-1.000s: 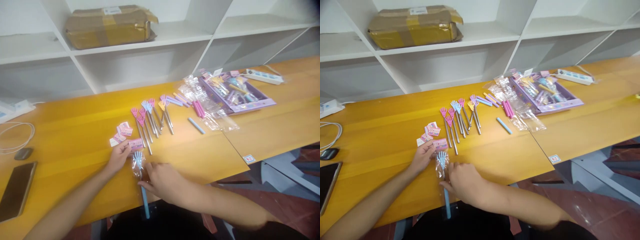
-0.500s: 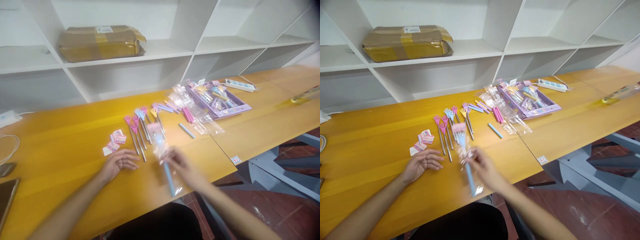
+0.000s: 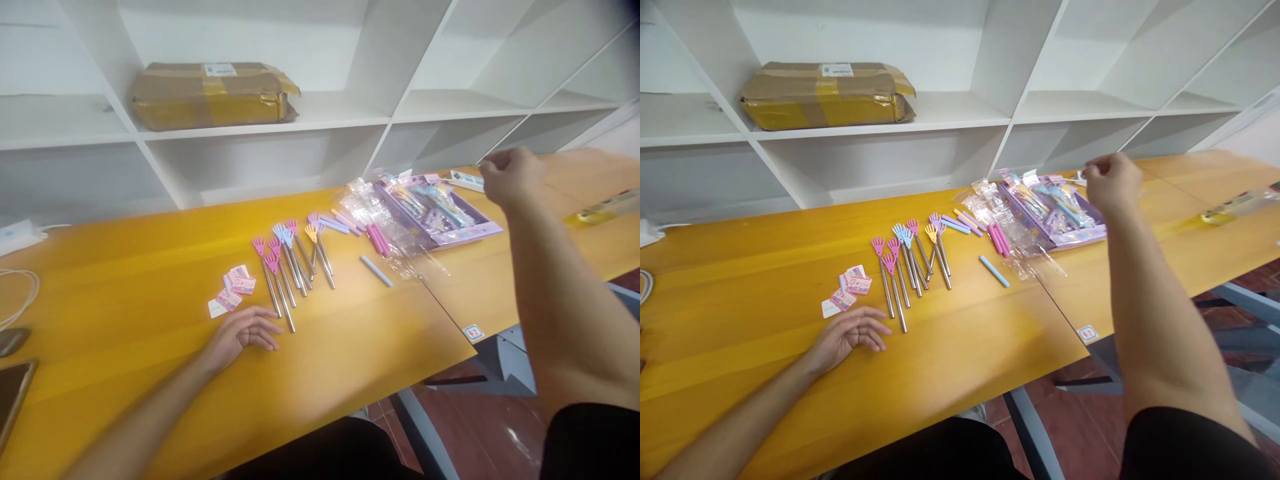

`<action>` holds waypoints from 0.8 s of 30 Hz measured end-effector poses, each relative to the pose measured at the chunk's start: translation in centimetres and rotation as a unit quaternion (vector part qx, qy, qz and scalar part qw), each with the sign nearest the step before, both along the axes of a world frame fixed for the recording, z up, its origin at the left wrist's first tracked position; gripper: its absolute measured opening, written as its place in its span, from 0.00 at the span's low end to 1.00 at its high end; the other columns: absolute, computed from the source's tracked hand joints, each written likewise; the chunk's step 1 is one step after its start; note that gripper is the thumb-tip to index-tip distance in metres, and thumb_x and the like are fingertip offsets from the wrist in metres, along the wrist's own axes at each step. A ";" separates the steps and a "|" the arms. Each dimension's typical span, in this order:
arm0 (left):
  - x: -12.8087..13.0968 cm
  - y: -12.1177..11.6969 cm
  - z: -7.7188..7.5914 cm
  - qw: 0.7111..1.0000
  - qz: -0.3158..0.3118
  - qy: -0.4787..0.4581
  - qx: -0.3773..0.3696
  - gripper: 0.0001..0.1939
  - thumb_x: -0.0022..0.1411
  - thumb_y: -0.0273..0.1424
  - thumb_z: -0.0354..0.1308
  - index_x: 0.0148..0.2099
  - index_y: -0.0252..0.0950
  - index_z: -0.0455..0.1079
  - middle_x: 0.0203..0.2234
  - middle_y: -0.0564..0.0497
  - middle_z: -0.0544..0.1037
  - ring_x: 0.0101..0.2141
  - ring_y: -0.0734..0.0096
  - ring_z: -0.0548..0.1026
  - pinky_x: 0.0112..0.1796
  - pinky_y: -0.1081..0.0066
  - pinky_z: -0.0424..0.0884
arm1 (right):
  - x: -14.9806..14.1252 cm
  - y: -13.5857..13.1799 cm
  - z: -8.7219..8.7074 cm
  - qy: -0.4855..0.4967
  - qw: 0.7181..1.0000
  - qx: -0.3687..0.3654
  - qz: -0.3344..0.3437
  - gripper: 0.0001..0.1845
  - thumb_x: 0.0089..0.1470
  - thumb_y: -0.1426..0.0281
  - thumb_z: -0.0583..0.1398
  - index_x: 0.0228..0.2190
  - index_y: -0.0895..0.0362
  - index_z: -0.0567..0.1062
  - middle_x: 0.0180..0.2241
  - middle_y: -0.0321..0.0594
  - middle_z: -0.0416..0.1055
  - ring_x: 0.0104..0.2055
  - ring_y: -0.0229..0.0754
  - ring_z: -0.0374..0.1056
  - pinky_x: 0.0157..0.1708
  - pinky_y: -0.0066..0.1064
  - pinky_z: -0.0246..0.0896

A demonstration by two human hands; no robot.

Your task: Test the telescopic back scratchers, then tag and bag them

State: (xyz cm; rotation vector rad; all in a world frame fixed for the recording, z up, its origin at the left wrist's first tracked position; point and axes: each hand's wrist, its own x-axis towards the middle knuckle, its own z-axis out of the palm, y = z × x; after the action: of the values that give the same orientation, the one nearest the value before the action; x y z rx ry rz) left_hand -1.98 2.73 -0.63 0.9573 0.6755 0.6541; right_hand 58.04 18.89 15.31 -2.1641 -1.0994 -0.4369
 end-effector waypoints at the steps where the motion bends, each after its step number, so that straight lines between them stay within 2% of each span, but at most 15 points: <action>1: 0.0 0.0 -0.1 1.000 -0.004 0.002 0.002 0.21 0.74 0.41 0.57 0.56 0.31 0.78 0.44 0.34 0.87 0.37 0.52 0.88 0.40 0.60 0.81 | -1.3 -0.4 -0.7 0.034 0.999 0.006 0.030 0.10 0.63 0.76 0.64 0.44 0.66 0.85 0.39 0.54 0.83 0.29 0.32 0.64 0.35 0.36 0.56; 3: -0.1 -0.1 -0.2 1.000 -0.013 0.004 0.010 0.20 0.74 0.40 0.57 0.56 0.31 0.78 0.44 0.34 0.86 0.38 0.53 0.87 0.41 0.60 0.81 | -5.0 -1.6 -2.6 0.100 0.990 0.009 0.099 0.13 0.62 0.80 0.61 0.45 0.64 0.84 0.40 0.54 0.83 0.33 0.34 0.67 0.38 0.34 0.59; 6: -0.1 -0.2 -0.4 0.999 -0.023 0.011 0.024 0.20 0.74 0.40 0.57 0.57 0.31 0.77 0.43 0.36 0.86 0.39 0.54 0.87 0.41 0.61 0.80 | -11.3 -3.3 -6.1 0.128 0.965 -0.027 0.229 0.11 0.61 0.78 0.61 0.41 0.61 0.83 0.40 0.50 0.82 0.38 0.41 0.72 0.43 0.35 0.62; 9: -0.1 -0.2 -0.4 0.999 -0.025 0.023 0.040 0.18 0.74 0.39 0.58 0.56 0.32 0.77 0.41 0.37 0.86 0.38 0.55 0.86 0.40 0.62 0.79 | -16.6 -4.0 -9.6 0.130 0.949 -0.054 0.284 0.09 0.59 0.74 0.60 0.38 0.57 0.82 0.37 0.44 0.81 0.38 0.44 0.73 0.42 0.35 0.64; 13: -0.1 -0.3 -0.4 0.998 -0.015 0.022 0.048 0.15 0.73 0.40 0.60 0.49 0.32 0.77 0.38 0.39 0.86 0.36 0.57 0.85 0.38 0.64 0.77 | -21.4 -4.3 -13.1 0.083 0.925 -0.113 0.353 0.09 0.62 0.69 0.57 0.35 0.56 0.78 0.38 0.47 0.80 0.39 0.48 0.72 0.40 0.36 0.63; 17: -0.1 -0.3 -0.5 0.998 -0.012 0.012 0.054 0.15 0.71 0.41 0.62 0.47 0.32 0.77 0.33 0.43 0.84 0.34 0.60 0.83 0.37 0.66 0.74 | -23.6 -5.6 -14.5 0.049 0.919 -0.167 0.354 0.13 0.66 0.60 0.58 0.35 0.55 0.75 0.39 0.47 0.79 0.39 0.49 0.71 0.37 0.36 0.58; 21: 0.0 -0.1 -0.8 0.997 0.003 0.012 0.074 0.14 0.67 0.40 0.64 0.44 0.33 0.77 0.26 0.50 0.78 0.32 0.63 0.80 0.35 0.68 0.68 | -24.8 -7.5 -14.3 0.021 0.903 -0.221 0.369 0.16 0.69 0.55 0.59 0.37 0.55 0.72 0.41 0.45 0.77 0.35 0.46 0.70 0.34 0.34 0.56; 24: -0.1 -0.1 -1.1 0.996 0.007 0.030 0.083 0.13 0.67 0.39 0.64 0.44 0.33 0.77 0.27 0.49 0.78 0.33 0.63 0.78 0.36 0.68 0.66 | -26.3 -8.4 -13.9 -0.011 0.900 -0.221 0.375 0.17 0.69 0.53 0.58 0.39 0.55 0.72 0.42 0.45 0.75 0.33 0.44 0.68 0.33 0.34 0.53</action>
State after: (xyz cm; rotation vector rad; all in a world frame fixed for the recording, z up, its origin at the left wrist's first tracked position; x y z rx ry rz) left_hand -2.11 2.67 -1.75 1.1293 0.6890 0.7048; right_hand 31.78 10.47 1.41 -1.8693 -2.0694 0.1616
